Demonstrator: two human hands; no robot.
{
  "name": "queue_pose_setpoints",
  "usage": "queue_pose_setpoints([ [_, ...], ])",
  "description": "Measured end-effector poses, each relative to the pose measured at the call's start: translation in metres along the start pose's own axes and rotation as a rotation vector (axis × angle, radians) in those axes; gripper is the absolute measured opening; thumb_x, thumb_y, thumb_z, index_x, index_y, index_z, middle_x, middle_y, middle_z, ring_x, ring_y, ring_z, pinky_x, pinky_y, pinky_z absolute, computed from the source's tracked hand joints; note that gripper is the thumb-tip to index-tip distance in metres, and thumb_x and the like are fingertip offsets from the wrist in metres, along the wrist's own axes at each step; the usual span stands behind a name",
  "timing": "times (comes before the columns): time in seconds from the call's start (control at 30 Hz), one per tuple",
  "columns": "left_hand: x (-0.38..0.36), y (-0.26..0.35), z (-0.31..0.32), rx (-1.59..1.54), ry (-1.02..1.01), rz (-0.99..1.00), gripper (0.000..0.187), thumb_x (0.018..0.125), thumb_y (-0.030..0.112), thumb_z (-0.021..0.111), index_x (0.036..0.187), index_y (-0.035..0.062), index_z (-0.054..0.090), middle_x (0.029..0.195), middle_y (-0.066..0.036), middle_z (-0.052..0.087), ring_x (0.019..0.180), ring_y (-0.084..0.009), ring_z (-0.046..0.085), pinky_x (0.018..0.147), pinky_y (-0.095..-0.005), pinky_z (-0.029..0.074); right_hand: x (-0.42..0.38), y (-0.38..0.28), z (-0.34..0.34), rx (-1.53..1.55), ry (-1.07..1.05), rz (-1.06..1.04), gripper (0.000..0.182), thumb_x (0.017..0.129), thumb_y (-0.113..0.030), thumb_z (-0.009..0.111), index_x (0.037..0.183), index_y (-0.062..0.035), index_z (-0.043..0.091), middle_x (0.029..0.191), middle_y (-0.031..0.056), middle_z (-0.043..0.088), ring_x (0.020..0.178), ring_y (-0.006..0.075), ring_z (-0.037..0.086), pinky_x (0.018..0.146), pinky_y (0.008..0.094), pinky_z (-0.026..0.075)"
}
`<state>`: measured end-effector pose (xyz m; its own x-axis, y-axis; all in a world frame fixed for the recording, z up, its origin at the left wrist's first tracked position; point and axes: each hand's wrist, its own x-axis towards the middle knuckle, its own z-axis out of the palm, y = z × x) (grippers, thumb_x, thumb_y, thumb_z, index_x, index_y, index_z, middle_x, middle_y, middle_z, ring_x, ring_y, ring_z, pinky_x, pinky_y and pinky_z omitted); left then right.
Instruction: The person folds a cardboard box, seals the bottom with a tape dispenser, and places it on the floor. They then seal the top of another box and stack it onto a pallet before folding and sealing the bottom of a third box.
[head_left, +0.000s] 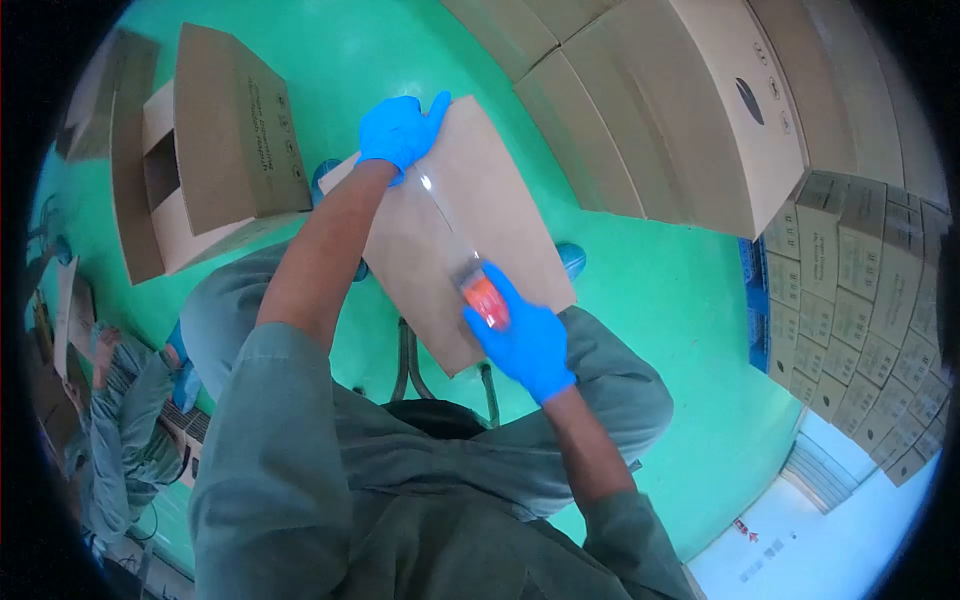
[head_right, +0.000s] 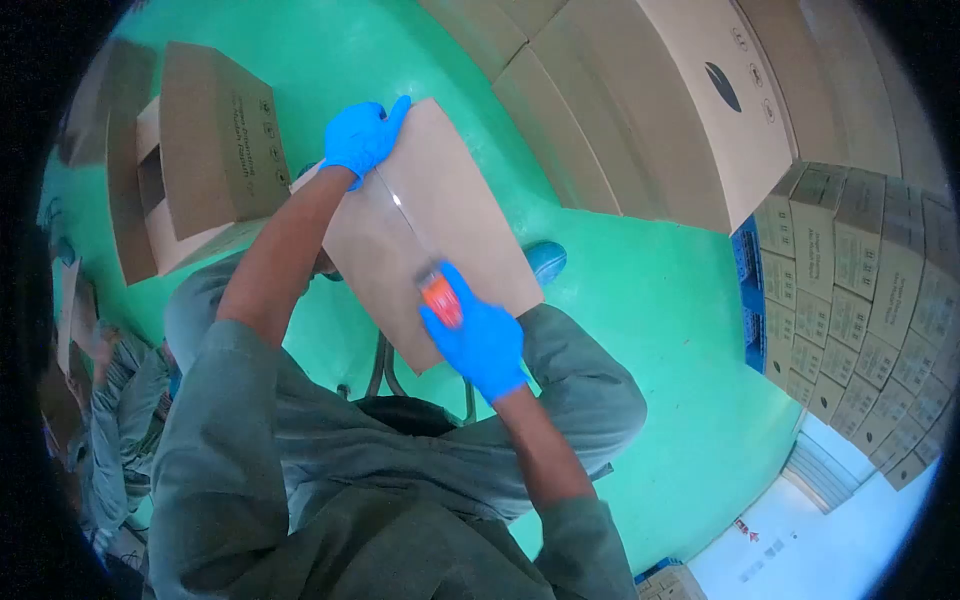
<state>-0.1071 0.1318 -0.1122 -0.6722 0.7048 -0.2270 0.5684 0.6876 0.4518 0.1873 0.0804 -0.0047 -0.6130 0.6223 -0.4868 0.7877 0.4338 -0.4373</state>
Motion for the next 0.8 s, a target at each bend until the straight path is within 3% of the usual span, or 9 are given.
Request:
queue_pose_setpoints([
  [0.07, -0.001, 0.002, -0.001, 0.003, -0.003, -0.001, 0.067, 0.090, 0.060, 0.038, 0.071, 0.0015, 0.067, 0.080, -0.023, 0.065, 0.076, -0.0388, 0.063, 0.070, -0.0459, 0.049, -0.042, 0.023, 0.002, -0.040, -0.010, 0.042, 0.067, 0.081, -0.050, 0.062, 0.140, -0.0259, 0.042, 0.082, 0.0182, 0.067, 0.069, 0.0376, 0.065, 0.060, 0.0468, 0.052],
  [0.17, -0.006, 0.005, -0.002, 0.023, 0.036, 0.033, 0.060, 0.090, 0.056, 0.041, 0.085, 0.0019, 0.068, 0.093, -0.020, 0.066, 0.085, -0.0360, 0.063, 0.076, -0.0450, 0.048, -0.075, 0.052, 0.016, -0.073, -0.016, 0.097, 0.069, 0.080, -0.051, 0.063, 0.141, -0.0265, 0.041, 0.072, 0.0172, 0.066, 0.063, 0.0366, 0.065, 0.054, 0.0464, 0.050],
  [0.23, -0.008, 0.003, 0.002, 0.111, 0.340, 0.253, 0.056, 0.090, 0.052, 0.045, 0.115, 0.0045, 0.061, 0.123, -0.018, 0.057, 0.109, -0.0360, 0.055, 0.092, -0.0483, 0.042, -0.080, 0.058, 0.020, -0.050, 0.072, 0.071, 0.070, 0.080, -0.051, 0.064, 0.141, -0.0277, 0.040, 0.067, 0.0165, 0.065, 0.059, 0.0360, 0.064, 0.050, 0.0470, 0.049],
  [0.27, -0.015, 0.005, 0.007, 0.111, 0.353, 0.250, 0.056, 0.090, 0.052, 0.045, 0.115, 0.0045, 0.061, 0.123, -0.018, 0.057, 0.109, -0.0360, 0.055, 0.092, -0.0483, 0.042, -0.082, 0.060, 0.020, -0.054, 0.077, 0.060, 0.070, 0.080, -0.051, 0.064, 0.141, -0.0277, 0.040, 0.067, 0.0165, 0.065, 0.059, 0.0360, 0.064, 0.050, 0.0470, 0.049],
  [0.33, -0.036, 0.020, 0.024, 0.254, 0.569, 0.383, 0.065, 0.089, 0.049, 0.048, 0.139, 0.0082, 0.042, 0.147, -0.016, 0.034, 0.131, -0.0377, 0.037, 0.106, -0.0576, 0.025, -0.083, 0.057, 0.017, -0.059, 0.066, 0.079, 0.070, 0.080, -0.051, 0.064, 0.141, -0.0291, 0.040, 0.067, 0.0176, 0.064, 0.058, 0.0361, 0.063, 0.050, 0.0467, 0.049],
  [0.4, -0.100, 0.051, 0.045, 0.243, 0.296, 0.367, 0.074, 0.089, 0.051, 0.048, 0.147, 0.0101, 0.028, 0.154, -0.016, 0.021, 0.139, -0.0384, 0.022, 0.109, -0.0638, 0.012, -0.082, 0.059, 0.015, -0.072, 0.064, 0.084, 0.069, 0.080, -0.052, 0.063, 0.141, -0.0296, 0.039, 0.067, 0.0178, 0.065, 0.059, 0.0361, 0.064, 0.051, 0.0466, 0.049],
  [0.47, -0.170, 0.078, 0.062, 0.168, 0.113, 0.349, 0.077, 0.087, 0.053, 0.049, 0.148, 0.0117, 0.027, 0.154, -0.016, 0.019, 0.141, -0.0373, 0.019, 0.109, -0.0650, 0.009, -0.084, 0.059, 0.016, -0.075, 0.049, 0.102, 0.068, 0.081, -0.052, 0.062, 0.141, -0.0302, 0.039, 0.068, 0.0179, 0.065, 0.060, 0.0362, 0.064, 0.052, 0.0465, 0.049],
  [0.6, -0.186, 0.082, 0.076, 0.108, 0.112, 0.341, 0.079, 0.086, 0.056, 0.050, 0.148, 0.0139, 0.027, 0.154, -0.016, 0.019, 0.142, -0.0377, 0.016, 0.109, -0.0654, 0.008, -0.082, 0.056, 0.014, -0.021, 0.006, 0.127, 0.068, 0.082, -0.051, 0.060, 0.142, -0.0306, 0.037, 0.073, 0.0181, 0.066, 0.063, 0.0368, 0.064, 0.056, 0.0467, 0.050],
  [0.8, -0.117, 0.077, 0.050, 0.268, 0.123, 0.416, 0.080, 0.085, 0.057, 0.051, 0.148, 0.0143, 0.027, 0.154, -0.014, 0.019, 0.142, -0.0358, 0.016, 0.109, -0.0643, 0.008, -0.037, 0.032, 0.016, 0.141, 0.093, 0.080, 0.071, 0.082, -0.050, 0.062, 0.144, -0.0313, 0.033, 0.082, 0.0177, 0.067, 0.067, 0.0369, 0.065, 0.058, 0.0462, 0.051],
])
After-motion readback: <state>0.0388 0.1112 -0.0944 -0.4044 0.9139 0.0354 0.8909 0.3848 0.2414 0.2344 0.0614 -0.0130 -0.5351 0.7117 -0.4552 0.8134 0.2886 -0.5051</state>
